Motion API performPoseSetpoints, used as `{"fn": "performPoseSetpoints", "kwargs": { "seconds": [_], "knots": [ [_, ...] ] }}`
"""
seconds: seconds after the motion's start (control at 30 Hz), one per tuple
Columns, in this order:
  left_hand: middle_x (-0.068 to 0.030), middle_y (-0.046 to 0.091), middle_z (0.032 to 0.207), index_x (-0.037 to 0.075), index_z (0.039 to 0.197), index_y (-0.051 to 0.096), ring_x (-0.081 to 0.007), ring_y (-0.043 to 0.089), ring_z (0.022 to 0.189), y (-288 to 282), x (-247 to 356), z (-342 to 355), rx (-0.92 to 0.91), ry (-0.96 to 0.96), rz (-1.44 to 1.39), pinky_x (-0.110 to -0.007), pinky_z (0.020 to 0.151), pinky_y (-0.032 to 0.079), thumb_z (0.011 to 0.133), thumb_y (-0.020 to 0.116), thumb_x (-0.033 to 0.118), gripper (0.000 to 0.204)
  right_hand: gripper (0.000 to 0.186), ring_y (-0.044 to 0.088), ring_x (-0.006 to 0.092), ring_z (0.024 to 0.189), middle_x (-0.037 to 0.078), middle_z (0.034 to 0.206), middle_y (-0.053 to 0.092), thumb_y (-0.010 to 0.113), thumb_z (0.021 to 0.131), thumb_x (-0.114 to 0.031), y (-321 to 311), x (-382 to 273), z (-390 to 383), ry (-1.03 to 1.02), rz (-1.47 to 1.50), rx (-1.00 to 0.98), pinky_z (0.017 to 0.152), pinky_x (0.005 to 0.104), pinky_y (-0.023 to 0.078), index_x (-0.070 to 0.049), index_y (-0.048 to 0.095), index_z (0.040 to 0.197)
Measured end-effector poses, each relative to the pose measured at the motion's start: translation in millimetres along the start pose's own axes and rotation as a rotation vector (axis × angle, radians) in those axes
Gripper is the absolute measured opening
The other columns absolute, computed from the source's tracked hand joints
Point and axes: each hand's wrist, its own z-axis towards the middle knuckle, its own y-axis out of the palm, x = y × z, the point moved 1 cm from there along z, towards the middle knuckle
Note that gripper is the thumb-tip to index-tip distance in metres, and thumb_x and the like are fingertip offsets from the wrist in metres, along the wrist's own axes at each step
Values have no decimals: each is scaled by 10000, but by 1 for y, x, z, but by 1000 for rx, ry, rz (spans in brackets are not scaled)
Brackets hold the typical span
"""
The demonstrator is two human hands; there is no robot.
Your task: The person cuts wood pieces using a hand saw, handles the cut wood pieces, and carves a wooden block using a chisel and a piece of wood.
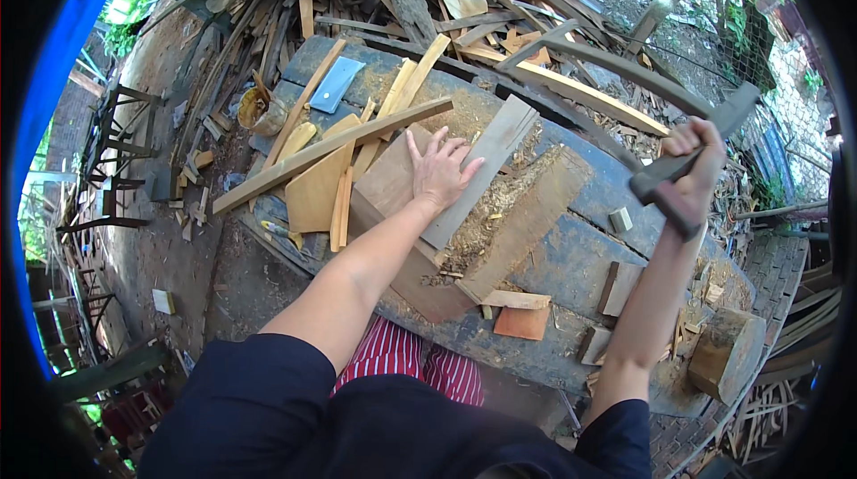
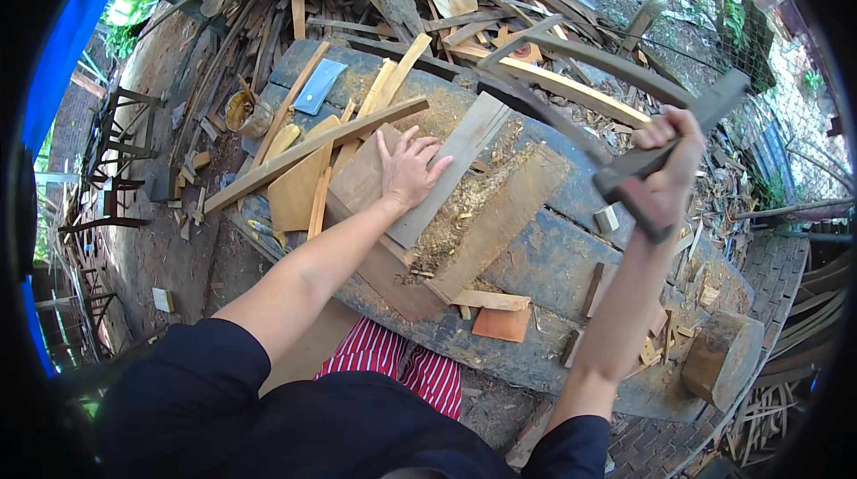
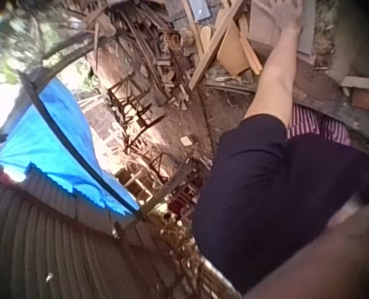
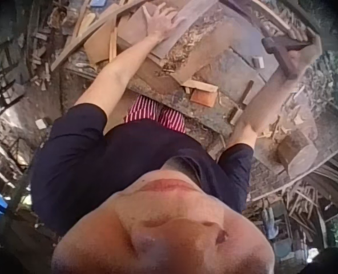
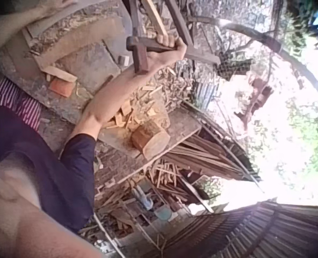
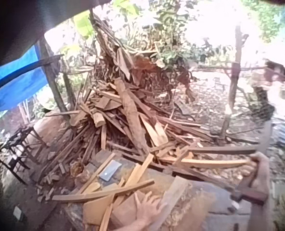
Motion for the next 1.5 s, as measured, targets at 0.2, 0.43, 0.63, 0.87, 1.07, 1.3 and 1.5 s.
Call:
{"fn": "performPoseSetpoints", "kwargs": {
  "seconds": [0.2,0.43,0.63,0.87,1.07,1.3,1.5],
  "knots": [
    [37,621,1139,134,1074,669,-189,420,1256,-2,6,4,-36,15,46,-647,1081,-11,862,511,542,487,160,288,80,471,-27,567,305,477,839,-57,-45,-21,-37,-238,-114,-60,445,257,304,-83,385,711],
    [-6,568,1041,97,953,665,-191,466,1115,2,4,0,79,106,4,-612,1101,52,806,619,477,411,70,306,92,443,15,568,337,437,772,-14,-63,10,-145,-396,-144,-111,428,253,321,-49,383,798],
    [-30,519,1004,74,843,614,-232,490,1024,-50,28,-13,290,-12,-179,-425,966,375,750,725,233,216,141,307,102,417,23,528,331,486,716,-27,-64,24,-190,-316,-79,-155,411,251,328,-56,349,728],
    [-88,657,941,39,887,527,-264,673,778,-129,22,-61,552,497,-17,-346,583,529,762,635,-4,171,153,338,103,417,38,542,364,513,721,-15,-59,41,-205,-248,-134,-183,415,245,355,-45,366,755],
    [-94,660,826,85,917,559,-238,671,738,-122,-24,-84,-37,147,-50,-344,579,523,770,654,52,178,148,344,100,423,36,544,365,519,725,-23,-50,56,-213,-219,-237,-117,419,246,359,-46,378,766],
    [-51,640,780,52,852,505,-99,614,690,-83,-59,-73,95,-745,-1306,-227,577,493,848,673,81,170,159,308,91,422,15,527,323,512,721,-66,-43,91,-207,-286,-202,-95,393,226,316,-59,357,755],
    [-39,629,770,37,880,500,-42,553,649,-53,-82,-74,175,-759,-1335,-167,498,397,869,654,94,164,150,304,93,413,8,517,323,502,733,-82,-78,138,-197,-302,-207,-75,369,228,327,-60,366,793]
  ]
}}
